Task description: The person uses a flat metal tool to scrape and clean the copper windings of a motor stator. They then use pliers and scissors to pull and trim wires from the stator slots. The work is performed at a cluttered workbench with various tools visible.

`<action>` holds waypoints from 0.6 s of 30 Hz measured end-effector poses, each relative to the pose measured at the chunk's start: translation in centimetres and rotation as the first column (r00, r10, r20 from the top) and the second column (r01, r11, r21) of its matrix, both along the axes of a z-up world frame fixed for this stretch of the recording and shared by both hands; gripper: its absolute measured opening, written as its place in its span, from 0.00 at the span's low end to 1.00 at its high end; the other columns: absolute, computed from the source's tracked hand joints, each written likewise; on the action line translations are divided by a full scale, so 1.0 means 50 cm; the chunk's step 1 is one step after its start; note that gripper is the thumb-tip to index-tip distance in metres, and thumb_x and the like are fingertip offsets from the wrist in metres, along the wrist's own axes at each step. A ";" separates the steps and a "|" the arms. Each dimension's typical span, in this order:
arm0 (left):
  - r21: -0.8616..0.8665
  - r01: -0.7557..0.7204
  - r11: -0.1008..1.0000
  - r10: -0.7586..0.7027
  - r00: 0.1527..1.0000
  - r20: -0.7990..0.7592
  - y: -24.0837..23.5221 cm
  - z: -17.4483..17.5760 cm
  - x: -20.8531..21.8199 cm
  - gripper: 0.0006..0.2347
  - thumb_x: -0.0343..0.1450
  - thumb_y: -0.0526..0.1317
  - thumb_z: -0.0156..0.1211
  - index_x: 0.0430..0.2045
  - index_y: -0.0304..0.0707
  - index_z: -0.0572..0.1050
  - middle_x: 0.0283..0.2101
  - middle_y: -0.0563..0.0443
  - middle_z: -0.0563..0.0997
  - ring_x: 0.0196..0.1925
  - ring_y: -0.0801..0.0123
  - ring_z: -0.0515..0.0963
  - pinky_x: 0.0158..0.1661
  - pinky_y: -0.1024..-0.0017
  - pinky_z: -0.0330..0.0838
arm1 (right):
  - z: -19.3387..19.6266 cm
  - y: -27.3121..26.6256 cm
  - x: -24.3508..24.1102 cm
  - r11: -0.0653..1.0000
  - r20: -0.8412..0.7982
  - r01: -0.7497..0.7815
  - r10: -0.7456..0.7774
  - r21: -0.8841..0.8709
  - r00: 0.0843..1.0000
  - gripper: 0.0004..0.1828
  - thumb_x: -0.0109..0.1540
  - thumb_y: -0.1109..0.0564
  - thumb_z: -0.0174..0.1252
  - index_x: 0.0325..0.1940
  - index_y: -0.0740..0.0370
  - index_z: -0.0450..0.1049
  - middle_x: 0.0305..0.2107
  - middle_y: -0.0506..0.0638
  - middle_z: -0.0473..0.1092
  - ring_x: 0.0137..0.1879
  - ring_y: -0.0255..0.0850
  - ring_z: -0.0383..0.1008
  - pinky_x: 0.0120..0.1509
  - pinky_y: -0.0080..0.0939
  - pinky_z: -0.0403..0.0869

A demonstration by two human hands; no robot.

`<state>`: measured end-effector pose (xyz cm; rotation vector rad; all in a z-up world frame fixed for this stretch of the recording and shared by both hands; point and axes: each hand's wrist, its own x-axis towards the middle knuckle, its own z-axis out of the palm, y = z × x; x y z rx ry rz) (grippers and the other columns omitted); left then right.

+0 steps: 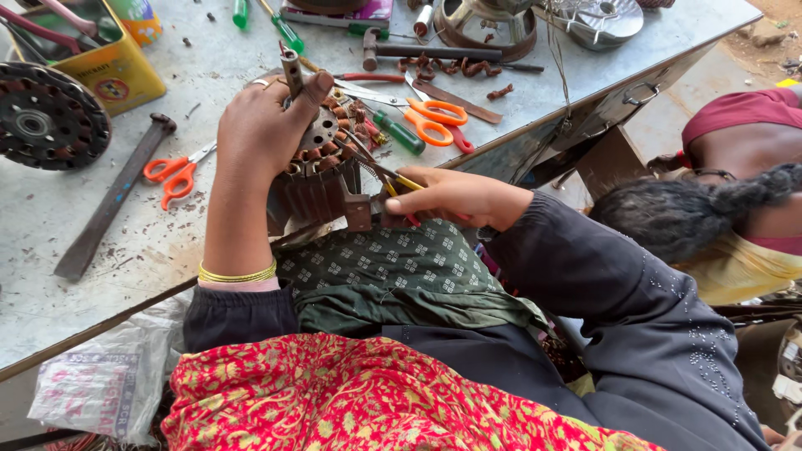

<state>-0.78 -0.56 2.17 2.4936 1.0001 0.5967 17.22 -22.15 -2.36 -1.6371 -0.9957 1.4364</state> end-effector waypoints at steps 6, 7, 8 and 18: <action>-0.025 0.033 0.999 -0.033 0.999 0.009 0.004 0.003 0.001 0.44 0.66 0.80 0.29 0.32 0.35 0.83 0.38 0.38 0.82 0.49 0.46 0.78 0.48 0.52 0.70 | -0.025 -0.033 0.015 0.988 -0.279 -0.077 0.112 0.132 0.954 0.41 0.59 0.56 0.67 0.75 0.63 0.61 0.56 0.47 0.68 0.58 0.29 0.67 0.58 0.30 0.66; -0.034 0.017 0.999 -0.018 1.000 -0.026 0.006 0.002 0.002 0.44 0.67 0.80 0.30 0.31 0.34 0.83 0.38 0.37 0.81 0.49 0.47 0.79 0.47 0.52 0.71 | -0.031 -0.037 0.016 0.984 -0.327 -0.079 0.128 0.160 0.936 0.42 0.58 0.58 0.67 0.74 0.62 0.59 0.58 0.44 0.68 0.61 0.28 0.68 0.65 0.31 0.68; -0.045 0.002 0.999 -0.005 0.998 -0.060 0.008 0.000 0.002 0.44 0.67 0.79 0.31 0.30 0.33 0.83 0.37 0.36 0.81 0.49 0.48 0.79 0.47 0.53 0.72 | -0.036 -0.041 0.016 0.987 -0.354 -0.061 0.112 0.152 0.929 0.41 0.58 0.59 0.66 0.74 0.61 0.60 0.58 0.44 0.69 0.60 0.29 0.68 0.65 0.32 0.68; 0.038 0.008 0.999 -0.009 1.000 0.018 0.025 -0.020 -0.011 0.43 0.71 0.80 0.33 0.37 0.35 0.82 0.38 0.31 0.80 0.47 0.36 0.77 0.45 0.47 0.68 | -0.006 -0.042 -0.014 0.996 -0.295 -0.038 0.060 0.082 0.953 0.31 0.65 0.47 0.58 0.70 0.59 0.64 0.55 0.51 0.72 0.58 0.35 0.71 0.57 0.42 0.75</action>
